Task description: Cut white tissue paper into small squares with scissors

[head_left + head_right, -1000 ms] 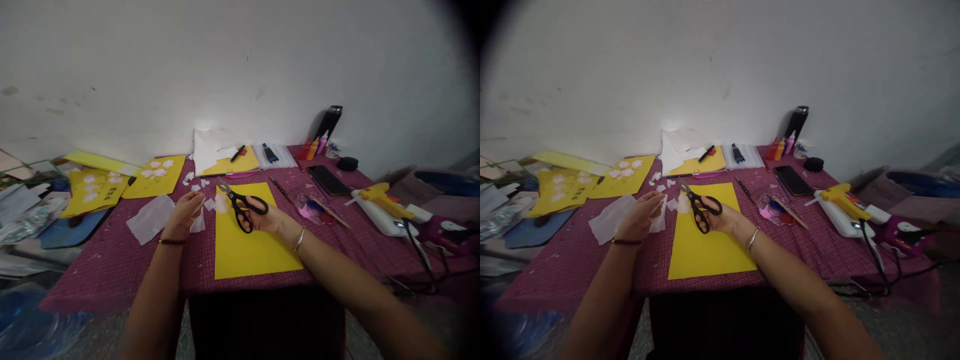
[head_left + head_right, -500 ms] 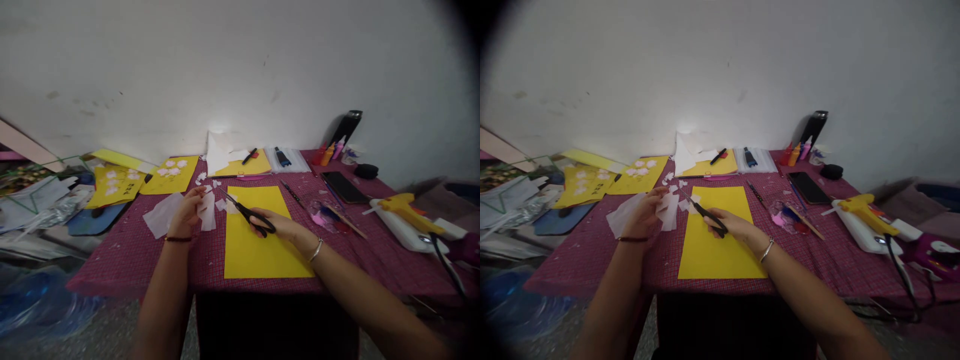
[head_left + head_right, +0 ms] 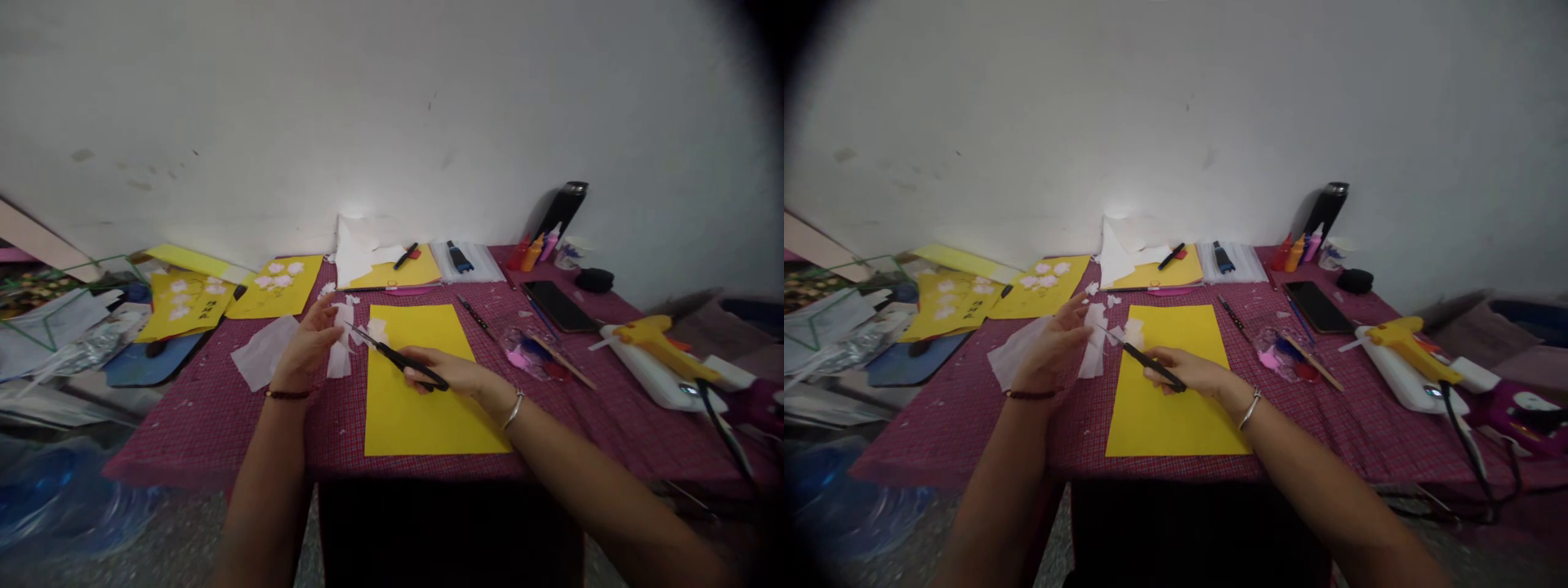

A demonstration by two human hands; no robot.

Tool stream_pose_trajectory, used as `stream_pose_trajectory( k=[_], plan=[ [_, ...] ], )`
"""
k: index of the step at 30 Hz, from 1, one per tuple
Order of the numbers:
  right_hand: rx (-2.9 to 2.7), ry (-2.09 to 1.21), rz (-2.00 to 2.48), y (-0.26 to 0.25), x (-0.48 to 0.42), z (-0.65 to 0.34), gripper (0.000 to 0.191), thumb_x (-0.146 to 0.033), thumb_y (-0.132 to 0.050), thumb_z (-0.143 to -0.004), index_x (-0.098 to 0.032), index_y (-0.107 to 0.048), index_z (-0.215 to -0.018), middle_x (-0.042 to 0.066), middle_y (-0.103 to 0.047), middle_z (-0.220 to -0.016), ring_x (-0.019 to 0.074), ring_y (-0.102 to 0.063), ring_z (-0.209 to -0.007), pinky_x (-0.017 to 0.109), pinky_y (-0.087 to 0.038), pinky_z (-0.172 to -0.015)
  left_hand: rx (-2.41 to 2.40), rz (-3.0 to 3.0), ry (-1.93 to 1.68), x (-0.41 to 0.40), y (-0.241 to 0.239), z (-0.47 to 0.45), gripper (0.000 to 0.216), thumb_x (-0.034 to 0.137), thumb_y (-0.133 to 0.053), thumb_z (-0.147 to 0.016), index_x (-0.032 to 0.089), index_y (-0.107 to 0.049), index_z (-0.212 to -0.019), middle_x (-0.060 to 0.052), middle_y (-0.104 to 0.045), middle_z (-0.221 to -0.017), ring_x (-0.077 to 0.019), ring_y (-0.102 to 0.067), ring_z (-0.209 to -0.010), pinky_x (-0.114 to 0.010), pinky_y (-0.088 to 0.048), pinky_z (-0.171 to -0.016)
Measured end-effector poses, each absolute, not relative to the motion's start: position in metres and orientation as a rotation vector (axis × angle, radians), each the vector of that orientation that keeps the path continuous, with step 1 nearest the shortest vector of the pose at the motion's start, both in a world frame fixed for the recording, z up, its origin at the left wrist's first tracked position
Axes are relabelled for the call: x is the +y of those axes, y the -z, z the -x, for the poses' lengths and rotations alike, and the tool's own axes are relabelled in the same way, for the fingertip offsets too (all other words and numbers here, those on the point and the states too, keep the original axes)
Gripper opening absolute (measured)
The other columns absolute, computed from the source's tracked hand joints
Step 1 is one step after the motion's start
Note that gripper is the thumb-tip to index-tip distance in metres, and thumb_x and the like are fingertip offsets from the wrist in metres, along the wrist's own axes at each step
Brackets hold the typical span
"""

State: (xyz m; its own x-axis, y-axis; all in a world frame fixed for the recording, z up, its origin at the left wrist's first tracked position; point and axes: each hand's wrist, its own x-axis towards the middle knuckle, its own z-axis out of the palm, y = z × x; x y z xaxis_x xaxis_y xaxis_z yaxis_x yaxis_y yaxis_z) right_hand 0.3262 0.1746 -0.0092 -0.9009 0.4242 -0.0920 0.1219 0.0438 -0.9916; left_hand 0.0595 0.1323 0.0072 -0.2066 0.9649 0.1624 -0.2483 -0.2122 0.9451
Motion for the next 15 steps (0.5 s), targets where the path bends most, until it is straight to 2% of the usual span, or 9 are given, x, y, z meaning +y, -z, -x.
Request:
stream_pose_trajectory(
  k=[5,15],
  plan=[
    [-2.082,-1.994,0.563,0.0106,0.1765,-0.3267,0.060,-0.057,-0.069,-0.079,-0.014,-0.054,-0.118,-0.002,-0.048,-0.076,0.0071,-0.043,-0.059,0.020,-0.036,-0.050,1.156,-1.045,-1.464,0.1281,-0.0082,-0.0607,0.069,0.002,-0.076,-0.056,0.029,-0.065,-0.119,-0.001,-0.058,-0.103,-0.0085,-0.054,-0.074,-0.020,-0.044,-0.062],
    [-2.014,-2.012,0.645,0.0176,0.1775,-0.3221,0.061,-0.056,-0.072,-0.076,-0.016,-0.057,-0.120,-0.003,-0.047,-0.075,0.0067,-0.042,-0.058,0.018,-0.037,-0.049,1.162,-1.051,-1.391,0.1320,-0.0055,-0.0647,0.068,0.002,-0.071,-0.055,0.025,-0.063,-0.119,-0.002,-0.062,-0.099,-0.0109,-0.057,-0.073,-0.023,-0.045,-0.065]
  ],
)
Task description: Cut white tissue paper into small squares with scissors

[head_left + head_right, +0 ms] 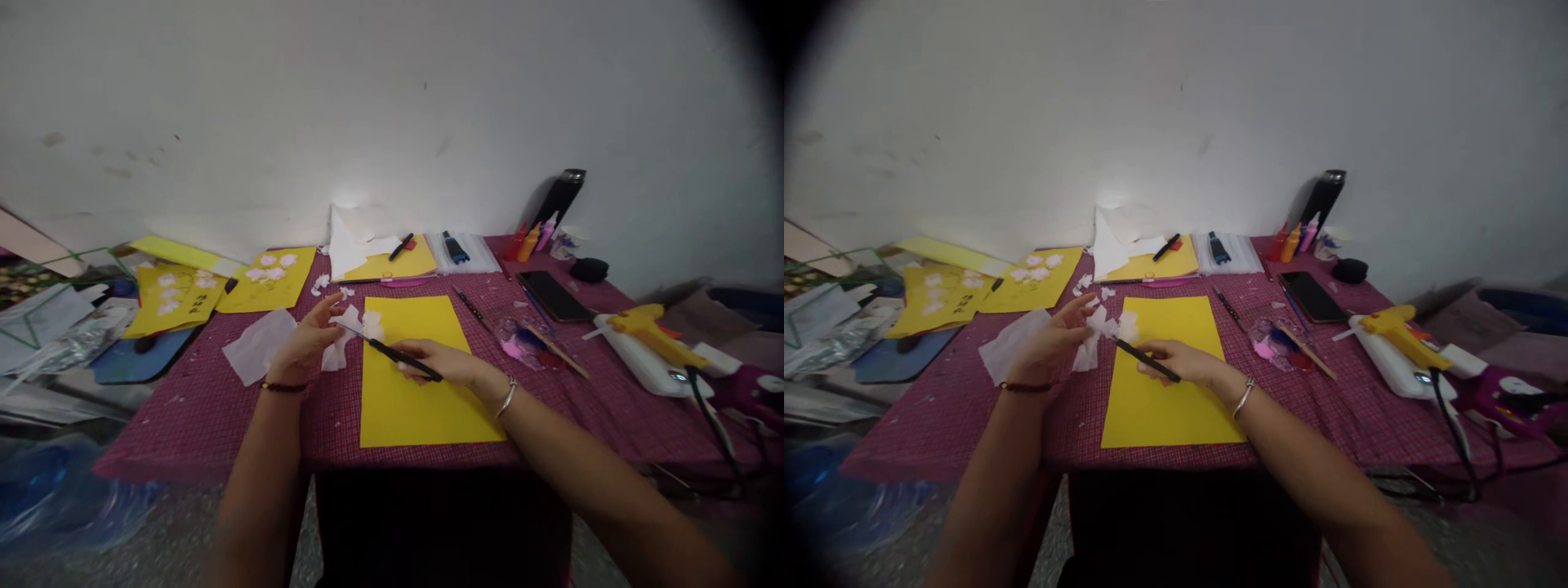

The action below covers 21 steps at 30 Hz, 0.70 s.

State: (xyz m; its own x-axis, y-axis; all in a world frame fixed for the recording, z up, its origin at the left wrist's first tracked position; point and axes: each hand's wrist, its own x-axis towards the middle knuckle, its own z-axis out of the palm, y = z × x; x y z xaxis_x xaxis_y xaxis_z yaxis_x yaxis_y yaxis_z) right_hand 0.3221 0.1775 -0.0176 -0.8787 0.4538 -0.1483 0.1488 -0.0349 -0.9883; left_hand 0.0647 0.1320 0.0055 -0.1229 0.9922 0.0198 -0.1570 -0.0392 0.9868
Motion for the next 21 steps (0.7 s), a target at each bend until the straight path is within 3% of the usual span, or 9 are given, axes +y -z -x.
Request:
stream_pose_trajectory(
  k=[7,10,14,16,19,21],
  plan=[
    [-1.932,-1.987,0.735,0.017,0.177,-0.320,0.047,-0.052,-0.072,-0.075,-0.014,-0.058,-0.101,-0.005,-0.051,-0.064,0.0059,-0.042,-0.046,0.020,-0.034,-0.042,1.129,-0.977,-1.447,0.140,-0.003,-0.066,0.056,0.006,-0.078,-0.056,0.021,-0.066,-0.109,-0.002,-0.065,-0.094,-0.0100,-0.059,-0.069,-0.022,-0.047,-0.063],
    [-1.911,-1.957,0.738,0.014,0.176,-0.321,0.043,-0.054,-0.071,-0.075,-0.015,-0.055,-0.086,-0.004,-0.052,-0.061,0.0061,-0.044,-0.044,0.021,-0.033,-0.041,1.136,-0.814,-1.472,0.145,-0.001,-0.065,0.041,0.020,-0.079,-0.065,0.020,-0.064,-0.103,-0.002,-0.067,-0.085,-0.0099,-0.060,-0.061,-0.022,-0.047,-0.055],
    [-1.827,-1.948,0.724,0.011,0.177,-0.322,0.045,-0.056,-0.072,-0.074,-0.016,-0.055,-0.086,-0.004,-0.054,-0.063,0.0058,-0.044,-0.045,0.021,-0.033,-0.040,1.188,-0.721,-1.302,0.146,0.001,-0.062,0.034,0.038,-0.075,-0.072,0.017,-0.064,-0.096,-0.006,-0.069,-0.075,-0.0140,-0.063,-0.054,-0.022,-0.043,-0.044],
    [-1.792,-1.941,0.731,0.011,0.178,-0.323,0.046,-0.055,-0.072,-0.074,-0.015,-0.055,-0.088,-0.003,-0.054,-0.064,0.0058,-0.044,-0.044,0.021,-0.032,-0.040,1.199,-0.764,-1.243,0.145,0.001,-0.063,0.033,0.033,-0.077,-0.070,0.015,-0.065,-0.095,-0.009,-0.071,-0.075,-0.0143,-0.063,-0.054,-0.022,-0.045,-0.046],
    [-1.733,-1.949,0.751,0.011,0.179,-0.323,0.048,-0.056,-0.073,-0.073,-0.015,-0.055,-0.090,-0.004,-0.054,-0.064,0.0061,-0.044,-0.045,0.021,-0.031,-0.040,1.201,-0.847,-1.301,0.143,0.001,-0.064,0.035,0.021,-0.080,-0.065,0.014,-0.066,-0.096,-0.009,-0.073,-0.079,-0.0147,-0.066,-0.063,-0.026,-0.053,-0.062],
    [-1.699,-1.961,0.737,0.011,0.179,-0.323,0.050,-0.056,-0.073,-0.072,-0.016,-0.054,-0.093,-0.004,-0.054,-0.066,0.0060,-0.045,-0.046,0.021,-0.032,-0.042,1.210,-0.878,-1.342,0.143,0.003,-0.064,0.032,0.024,-0.079,-0.066,0.015,-0.067,-0.094,-0.007,-0.073,-0.081,-0.0149,-0.068,-0.069,-0.027,-0.054,-0.070]
  ],
)
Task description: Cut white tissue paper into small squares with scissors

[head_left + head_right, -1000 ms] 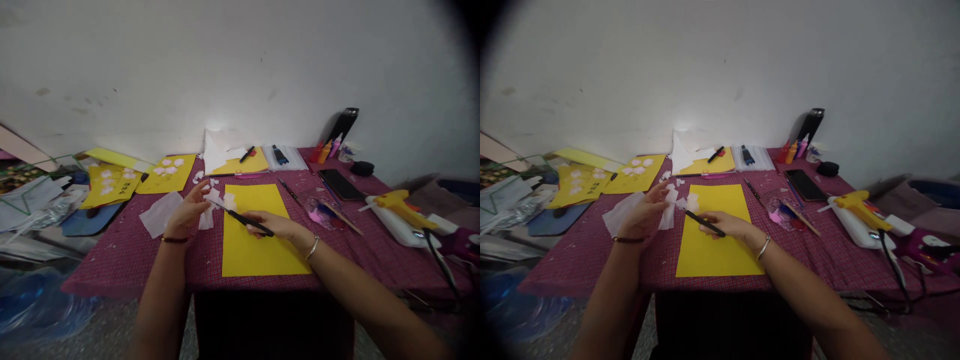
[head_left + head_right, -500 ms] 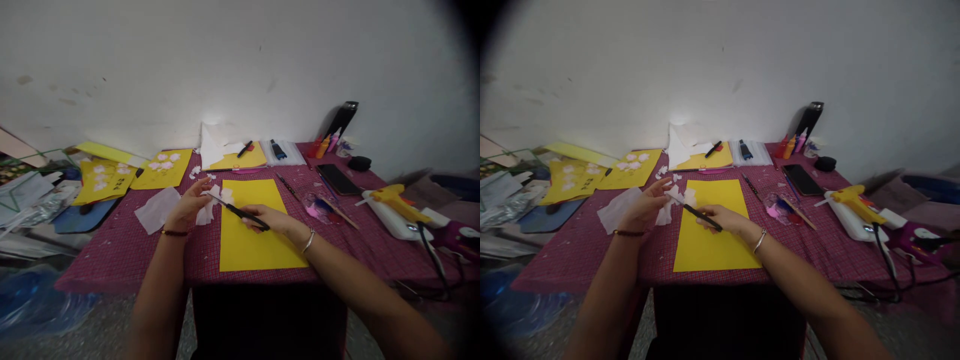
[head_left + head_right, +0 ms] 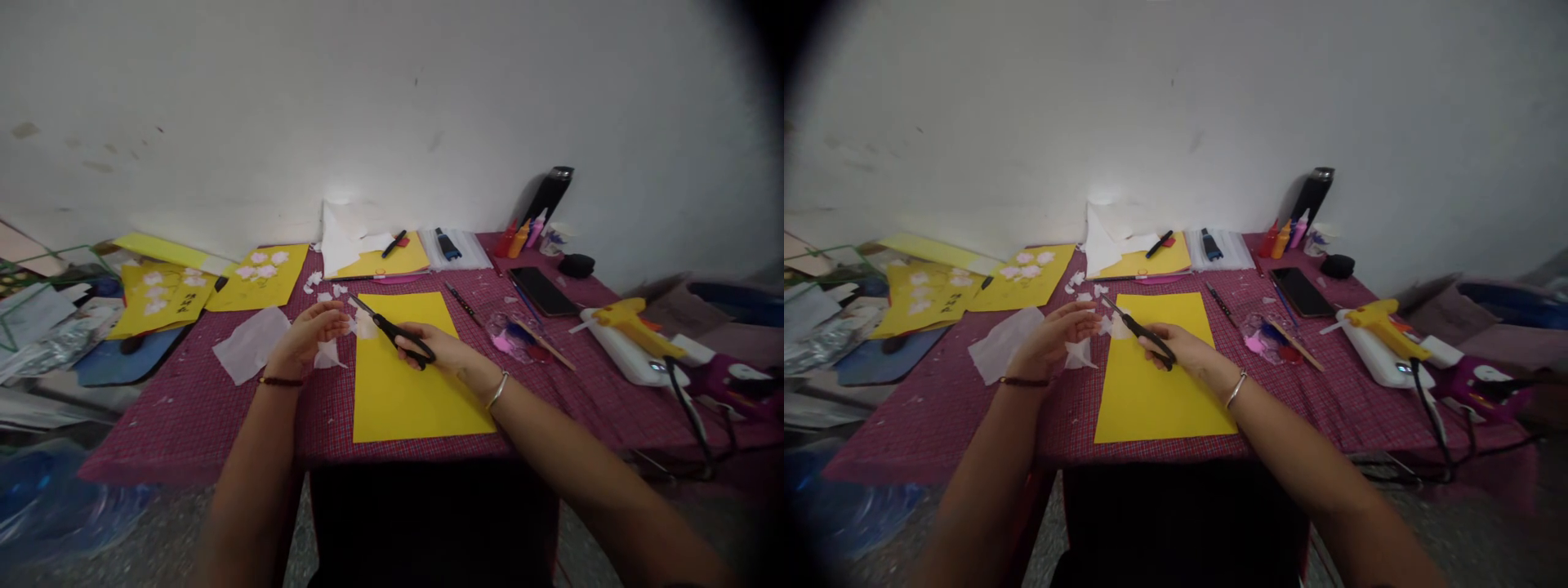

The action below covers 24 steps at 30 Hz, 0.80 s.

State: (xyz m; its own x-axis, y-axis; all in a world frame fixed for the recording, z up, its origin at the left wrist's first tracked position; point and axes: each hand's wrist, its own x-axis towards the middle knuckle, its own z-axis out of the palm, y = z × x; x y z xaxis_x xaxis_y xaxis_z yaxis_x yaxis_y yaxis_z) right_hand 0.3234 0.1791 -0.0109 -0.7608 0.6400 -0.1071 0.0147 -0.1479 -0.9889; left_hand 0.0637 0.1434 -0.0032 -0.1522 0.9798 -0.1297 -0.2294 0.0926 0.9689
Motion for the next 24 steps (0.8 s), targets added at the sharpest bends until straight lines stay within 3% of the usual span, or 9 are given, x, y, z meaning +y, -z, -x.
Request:
stream_pose_trajectory(
  k=[5,8,14,19,22,24],
  plan=[
    [-1.688,-1.961,0.642,0.013,0.180,-0.327,0.053,-0.059,-0.072,-0.074,-0.015,-0.056,-0.097,-0.002,-0.058,-0.071,0.0064,-0.048,-0.052,0.020,-0.034,-0.046,1.374,-1.105,-1.234,0.143,0.008,-0.059,0.035,0.049,-0.062,-0.081,0.015,-0.068,-0.087,-0.006,-0.070,-0.080,-0.0155,-0.066,-0.073,-0.030,-0.053,-0.074],
    [-1.625,-2.078,0.587,0.016,0.185,-0.331,0.052,-0.061,-0.070,-0.076,-0.016,-0.056,-0.097,-0.001,-0.060,-0.072,0.0075,-0.051,-0.051,0.020,-0.034,-0.044,1.497,-1.254,-1.164,0.136,-0.002,-0.057,0.038,0.052,-0.055,-0.085,0.017,-0.067,-0.090,-0.006,-0.070,-0.085,-0.0165,-0.065,-0.078,-0.031,-0.051,-0.077],
    [-1.397,-2.270,0.491,0.016,0.192,-0.337,0.053,-0.057,-0.072,-0.075,-0.020,-0.052,-0.107,-0.001,-0.064,-0.071,0.0101,-0.056,-0.052,0.022,-0.042,-0.046,1.832,-2.015,-0.591,0.084,-0.046,-0.060,0.031,0.044,-0.055,-0.085,0.018,-0.066,-0.097,-0.006,-0.070,-0.090,-0.0202,-0.063,-0.082,-0.031,-0.047,-0.073],
    [-1.445,-2.238,0.477,0.011,0.187,-0.334,0.051,-0.055,-0.071,-0.077,-0.018,-0.052,-0.105,-0.001,-0.062,-0.070,0.0090,-0.054,-0.051,0.020,-0.038,-0.042,2.202,-2.296,0.142,0.020,-0.031,-0.101,0.030,0.039,-0.054,-0.086,0.016,-0.066,-0.100,-0.015,-0.069,-0.096,-0.0310,-0.063,-0.090,-0.039,-0.046,-0.074],
    [-1.562,-2.153,0.473,0.008,0.183,-0.333,0.049,-0.057,-0.070,-0.077,-0.015,-0.054,-0.098,-0.001,-0.059,-0.071,0.0078,-0.052,-0.050,0.020,-0.037,-0.042,2.363,-2.212,0.200,0.008,-0.006,-0.116,0.026,0.031,-0.047,-0.090,0.015,-0.065,-0.096,-0.015,-0.068,-0.094,-0.0306,-0.064,-0.089,-0.039,-0.046,-0.073],
    [-1.652,-2.078,0.438,0.007,0.181,-0.334,0.048,-0.058,-0.069,-0.078,-0.014,-0.055,-0.091,-0.001,-0.057,-0.071,0.0068,-0.050,-0.050,0.020,-0.035,-0.043,2.387,-2.147,0.045,0.014,0.003,-0.111,0.026,0.025,-0.041,-0.091,0.016,-0.065,-0.086,-0.013,-0.068,-0.087,-0.0273,-0.064,-0.083,-0.036,-0.045,-0.071]
  ],
)
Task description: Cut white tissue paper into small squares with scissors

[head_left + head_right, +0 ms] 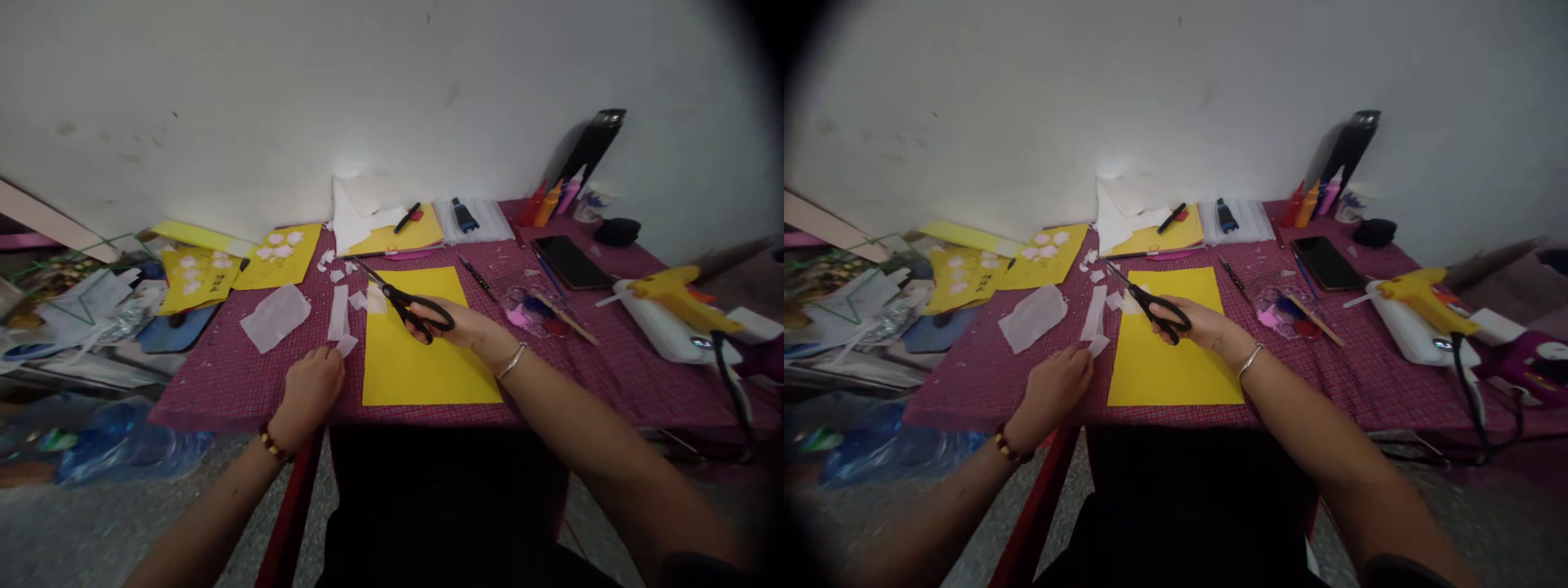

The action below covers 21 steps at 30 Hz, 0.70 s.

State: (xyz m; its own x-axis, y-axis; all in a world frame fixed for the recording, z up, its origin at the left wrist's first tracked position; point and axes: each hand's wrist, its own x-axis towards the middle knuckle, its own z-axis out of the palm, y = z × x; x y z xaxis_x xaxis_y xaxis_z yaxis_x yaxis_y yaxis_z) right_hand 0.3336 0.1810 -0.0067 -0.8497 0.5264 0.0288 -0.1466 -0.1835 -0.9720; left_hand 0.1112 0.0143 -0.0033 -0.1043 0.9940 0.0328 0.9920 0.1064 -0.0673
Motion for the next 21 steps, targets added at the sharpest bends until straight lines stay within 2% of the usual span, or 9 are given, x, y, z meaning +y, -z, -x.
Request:
stream_pose_trajectory(
  k=[3,6,8,10,13,16,18,21],
  plan=[
    [-1.729,-2.024,0.383,0.006,0.178,-0.335,0.049,-0.059,-0.068,-0.079,-0.014,-0.056,-0.096,-0.001,-0.056,-0.074,0.0074,-0.051,-0.055,0.019,-0.036,-0.047,-2.501,2.040,0.615,0.036,0.000,-0.090,0.024,0.026,-0.046,-0.087,0.017,-0.064,-0.074,-0.007,-0.066,-0.074,-0.0209,-0.062,-0.072,-0.031,-0.043,-0.066],
    [-1.786,-2.005,0.312,0.006,0.177,-0.336,0.060,-0.056,-0.068,-0.081,-0.015,-0.053,-0.121,0.000,-0.056,-0.078,0.0100,-0.053,-0.065,0.021,-0.040,-0.055,-2.669,1.849,1.725,0.063,-0.017,-0.070,0.015,0.031,-0.061,-0.075,0.018,-0.063,-0.070,-0.001,-0.062,-0.065,-0.0147,-0.057,-0.061,-0.025,-0.042,-0.058],
    [-1.871,-1.961,0.273,0.007,0.177,-0.336,0.068,-0.054,-0.066,-0.083,-0.014,-0.047,-0.134,0.000,-0.056,-0.079,0.0109,-0.051,-0.068,0.022,-0.041,-0.059,-2.603,1.638,2.374,0.081,-0.027,-0.064,0.016,0.031,-0.070,-0.066,0.018,-0.061,-0.068,0.002,-0.059,-0.063,-0.0115,-0.054,-0.056,-0.023,-0.042,-0.054],
    [-1.959,-1.905,0.271,0.008,0.179,-0.337,0.070,-0.052,-0.065,-0.085,-0.014,-0.044,-0.140,0.003,-0.058,-0.086,0.0118,-0.052,-0.074,0.024,-0.043,-0.065,-2.476,1.471,2.746,0.095,-0.034,-0.063,0.020,0.029,-0.075,-0.059,0.017,-0.060,-0.067,0.004,-0.058,-0.061,-0.0091,-0.052,-0.053,-0.021,-0.042,-0.051],
    [-2.063,-1.817,0.299,0.009,0.183,-0.337,0.069,-0.048,-0.065,-0.085,-0.015,-0.044,-0.142,0.010,-0.058,-0.116,0.0158,-0.055,-0.094,0.029,-0.046,-0.083,-2.376,1.382,2.898,0.109,-0.037,-0.068,0.022,0.027,-0.077,-0.057,0.016,-0.060,-0.065,0.004,-0.058,-0.059,-0.0075,-0.051,-0.050,-0.019,-0.040,-0.048],
    [-2.144,-1.776,0.314,0.009,0.185,-0.335,0.068,-0.044,-0.066,-0.086,-0.016,-0.043,-0.143,0.013,-0.049,-0.136,0.0206,-0.050,-0.114,0.034,-0.040,-0.098,-2.416,1.380,2.844,0.114,-0.034,-0.076,0.023,0.029,-0.078,-0.056,0.016,-0.061,-0.063,0.004,-0.057,-0.057,-0.0069,-0.049,-0.049,-0.018,-0.039,-0.046],
    [-2.150,-1.785,0.329,0.009,0.184,-0.334,0.068,-0.043,-0.067,-0.085,-0.016,-0.043,-0.143,0.013,-0.048,-0.137,0.0214,-0.047,-0.117,0.035,-0.039,-0.099,-2.470,1.412,2.786,0.114,-0.032,-0.082,0.024,0.030,-0.080,-0.055,0.016,-0.061,-0.062,0.004,-0.056,-0.057,-0.0062,-0.047,-0.047,-0.018,-0.037,-0.044],
    [-2.076,-1.852,0.396,0.010,0.181,-0.331,0.069,-0.045,-0.069,-0.082,-0.017,-0.045,-0.141,0.010,-0.055,-0.121,0.0170,-0.053,-0.099,0.030,-0.046,-0.085,-2.511,1.469,2.745,0.116,-0.029,-0.088,0.024,0.031,-0.080,-0.057,0.015,-0.063,-0.062,0.003,-0.056,-0.058,-0.0059,-0.046,-0.048,-0.017,-0.037,-0.044]
  ],
)
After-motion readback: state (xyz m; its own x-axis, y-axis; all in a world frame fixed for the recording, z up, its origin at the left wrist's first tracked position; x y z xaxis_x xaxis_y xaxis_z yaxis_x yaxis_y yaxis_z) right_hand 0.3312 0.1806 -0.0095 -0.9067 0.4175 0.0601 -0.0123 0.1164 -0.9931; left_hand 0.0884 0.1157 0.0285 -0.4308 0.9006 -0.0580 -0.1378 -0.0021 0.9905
